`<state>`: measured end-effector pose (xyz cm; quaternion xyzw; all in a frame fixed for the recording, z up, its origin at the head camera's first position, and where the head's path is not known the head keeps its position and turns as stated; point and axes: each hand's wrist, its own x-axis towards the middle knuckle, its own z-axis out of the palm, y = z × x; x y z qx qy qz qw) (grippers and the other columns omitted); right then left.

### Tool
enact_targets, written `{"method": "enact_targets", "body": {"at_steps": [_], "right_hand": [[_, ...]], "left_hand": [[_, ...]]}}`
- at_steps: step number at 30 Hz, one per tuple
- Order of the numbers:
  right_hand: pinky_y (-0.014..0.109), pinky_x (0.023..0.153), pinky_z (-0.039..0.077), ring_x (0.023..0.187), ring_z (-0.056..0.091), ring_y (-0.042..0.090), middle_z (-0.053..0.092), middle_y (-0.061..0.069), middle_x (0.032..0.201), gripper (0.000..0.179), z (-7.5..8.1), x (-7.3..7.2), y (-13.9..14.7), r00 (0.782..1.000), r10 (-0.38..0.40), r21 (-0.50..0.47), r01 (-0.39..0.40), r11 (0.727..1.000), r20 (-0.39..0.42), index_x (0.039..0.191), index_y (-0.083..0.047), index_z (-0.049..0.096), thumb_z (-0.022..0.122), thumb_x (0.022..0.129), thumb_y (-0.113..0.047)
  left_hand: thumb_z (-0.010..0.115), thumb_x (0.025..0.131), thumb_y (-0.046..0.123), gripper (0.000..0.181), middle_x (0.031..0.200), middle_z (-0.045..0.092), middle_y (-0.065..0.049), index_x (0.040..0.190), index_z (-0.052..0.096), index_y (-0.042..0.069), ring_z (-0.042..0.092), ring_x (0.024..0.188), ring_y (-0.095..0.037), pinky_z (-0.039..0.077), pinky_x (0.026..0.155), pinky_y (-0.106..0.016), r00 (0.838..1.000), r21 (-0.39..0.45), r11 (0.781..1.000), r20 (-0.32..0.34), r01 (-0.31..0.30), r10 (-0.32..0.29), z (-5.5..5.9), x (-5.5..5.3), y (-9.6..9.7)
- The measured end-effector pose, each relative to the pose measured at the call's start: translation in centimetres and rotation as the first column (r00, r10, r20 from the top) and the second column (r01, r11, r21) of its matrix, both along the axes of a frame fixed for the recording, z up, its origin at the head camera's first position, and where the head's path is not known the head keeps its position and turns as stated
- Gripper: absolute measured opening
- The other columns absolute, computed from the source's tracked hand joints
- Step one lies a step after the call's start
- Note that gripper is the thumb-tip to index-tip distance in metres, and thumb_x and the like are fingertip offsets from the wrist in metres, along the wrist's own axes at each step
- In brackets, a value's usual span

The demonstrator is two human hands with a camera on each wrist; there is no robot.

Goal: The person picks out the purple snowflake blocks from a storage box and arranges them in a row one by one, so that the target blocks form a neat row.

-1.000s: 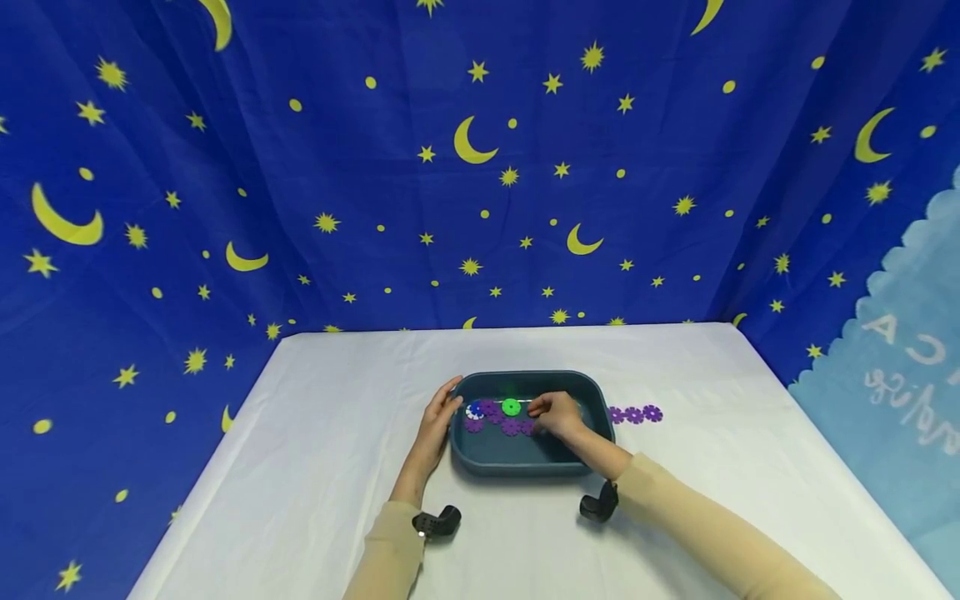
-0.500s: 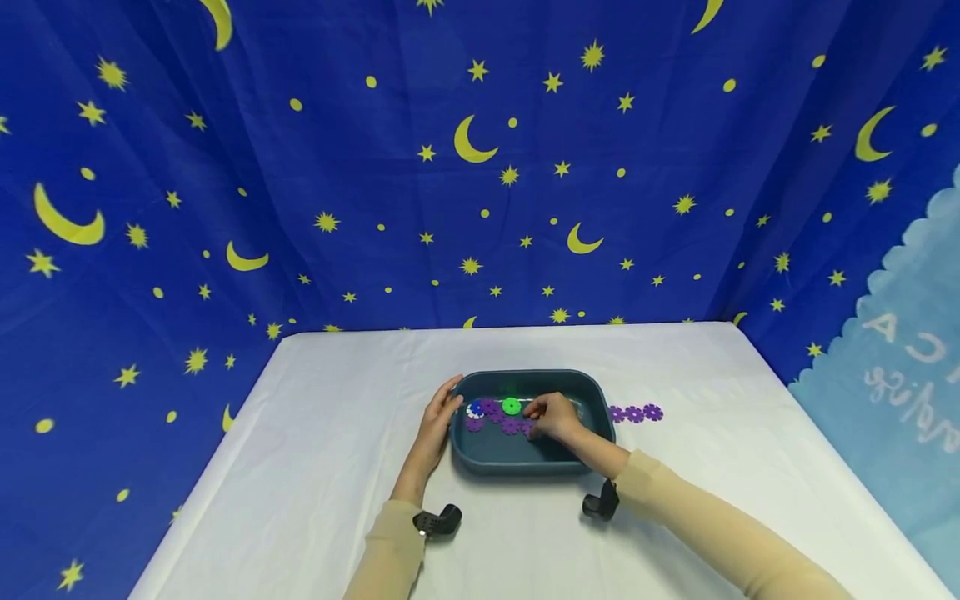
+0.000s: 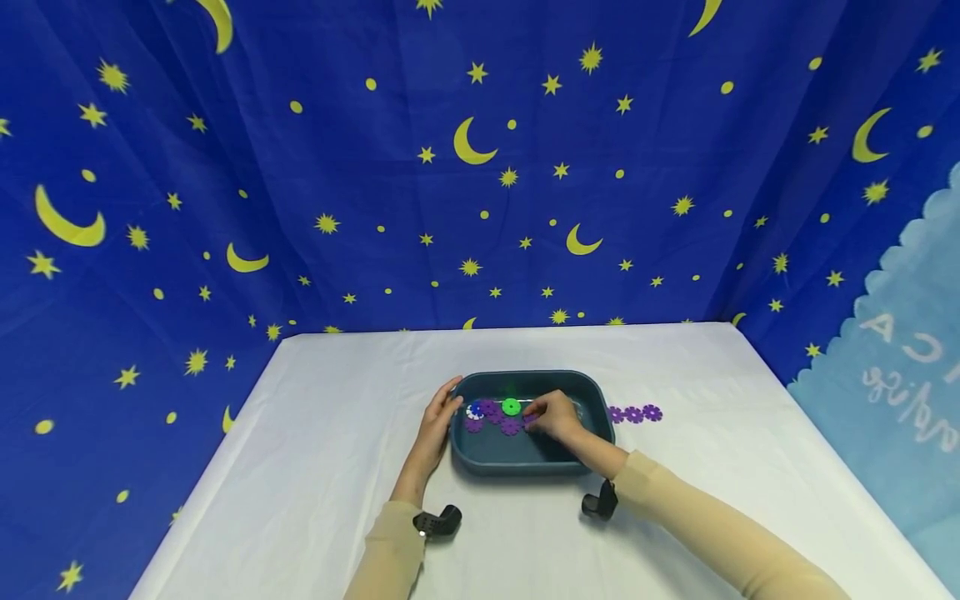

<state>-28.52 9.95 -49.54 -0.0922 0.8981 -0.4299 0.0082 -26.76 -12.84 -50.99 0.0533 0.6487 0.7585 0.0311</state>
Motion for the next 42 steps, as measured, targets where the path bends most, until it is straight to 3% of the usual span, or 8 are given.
{"method": "enact_targets", "body": {"at_steps": [6,9,14,17,25,31,37,42], "right_hand": [[0.024,0.062,0.052,0.072,0.067,0.019,0.073,0.02,0.081,0.008,-0.1,0.0,0.2,1.0,-0.002,-0.034,0.002,0.999,0.005,0.081,0.007,0.074,0.074,0.073,0.005],[0.026,0.064,0.055,0.071,0.067,0.016,0.072,0.022,0.086,0.01,0.1,0.0,0.3,0.995,-0.031,-0.115,0.042,0.992,0.094,0.085,0.009,0.073,0.072,0.076,0.005],[0.027,0.062,0.056,0.063,0.063,0.009,0.072,0.023,0.09,0.013,0.3,0.0,0.4,0.976,-0.065,-0.228,0.112,0.967,0.206,0.09,0.012,0.072,0.069,0.08,0.005],[0.024,0.06,0.055,0.06,0.062,0.006,0.072,0.022,0.089,0.013,0.4,0.0,0.6,0.973,-0.079,-0.253,0.133,0.958,0.215,0.092,0.012,0.071,0.068,0.082,0.004],[0.025,0.063,0.056,0.059,0.062,0.004,0.072,0.022,0.09,0.02,1.1,0.3,2.0,0.972,-0.085,-0.33,0.156,0.931,0.218,0.102,0.014,0.067,0.062,0.087,0.003],[0.024,0.067,0.057,0.062,0.064,0.001,0.073,0.02,0.093,0.031,2.5,0.3,4.3,0.974,-0.055,-0.443,0.149,0.884,0.219,0.114,0.018,0.059,0.061,0.088,0.001],[0.025,0.069,0.057,0.066,0.066,0.003,0.074,0.008,0.089,0.033,3.2,0.9,5.4,0.98,-0.04,-0.452,0.126,0.883,0.195,0.116,0.017,0.058,0.061,0.089,-0.001],[0.019,0.064,0.054,0.063,0.065,0.002,0.073,-0.006,0.077,0.037,3.4,1.5,6.0,0.981,-0.051,-0.496,0.14,0.857,0.19,0.119,0.017,0.055,0.063,0.088,-0.002]], "left_hand": [[0.046,0.1,0.014,0.046,0.156,0.027,-0.016,0.144,0.038,0.004,0.017,0.146,-0.03,0.013,0.119,-0.048,1.0,-0.001,1.0,-0.001,-0.001,0.001,0.0,0.0,0.1],[0.046,0.099,0.013,0.046,0.154,0.029,-0.018,0.144,0.038,0.003,0.02,0.145,-0.031,0.015,0.118,-0.049,1.0,-0.01,1.0,-0.003,0.001,-0.001,-0.1,-0.1,0.2],[0.046,0.1,0.014,0.046,0.156,0.026,-0.016,0.144,0.038,0.005,0.014,0.147,-0.03,0.011,0.119,-0.05,1.0,-0.007,1.0,0.003,-0.002,0.002,-1.5,-0.9,0.2],[0.047,0.1,0.017,0.046,0.156,0.027,-0.014,0.144,0.039,0.008,0.016,0.147,-0.029,0.011,0.119,-0.049,1.0,-0.002,1.0,0.004,-0.017,0.017,-2.3,-1.3,0.3],[0.048,0.099,0.021,0.046,0.153,0.033,-0.015,0.143,0.041,0.009,0.026,0.142,-0.029,0.018,0.117,-0.051,0.999,-0.04,0.998,-0.006,-0.038,0.038,-2.7,-1.2,0.6],[0.049,0.099,0.018,0.046,0.153,0.032,-0.013,0.143,0.041,0.009,0.025,0.141,-0.026,0.016,0.117,-0.048,0.999,-0.022,0.999,-0.002,-0.035,0.034,-2.2,-1.1,0.4],[0.048,0.099,0.014,0.046,0.152,0.033,-0.016,0.143,0.04,0.006,0.028,0.14,-0.028,0.019,0.117,-0.047,1.0,-0.008,1.0,0.012,-0.011,0.011,-0.3,-0.2,0.1],[0.047,0.099,0.015,0.046,0.153,0.032,-0.016,0.144,0.04,0.005,0.025,0.142,-0.027,0.017,0.118,-0.048,1.0,-0.021,1.0,0.007,-0.009,0.009,0.1,0.0,0.1]]}}
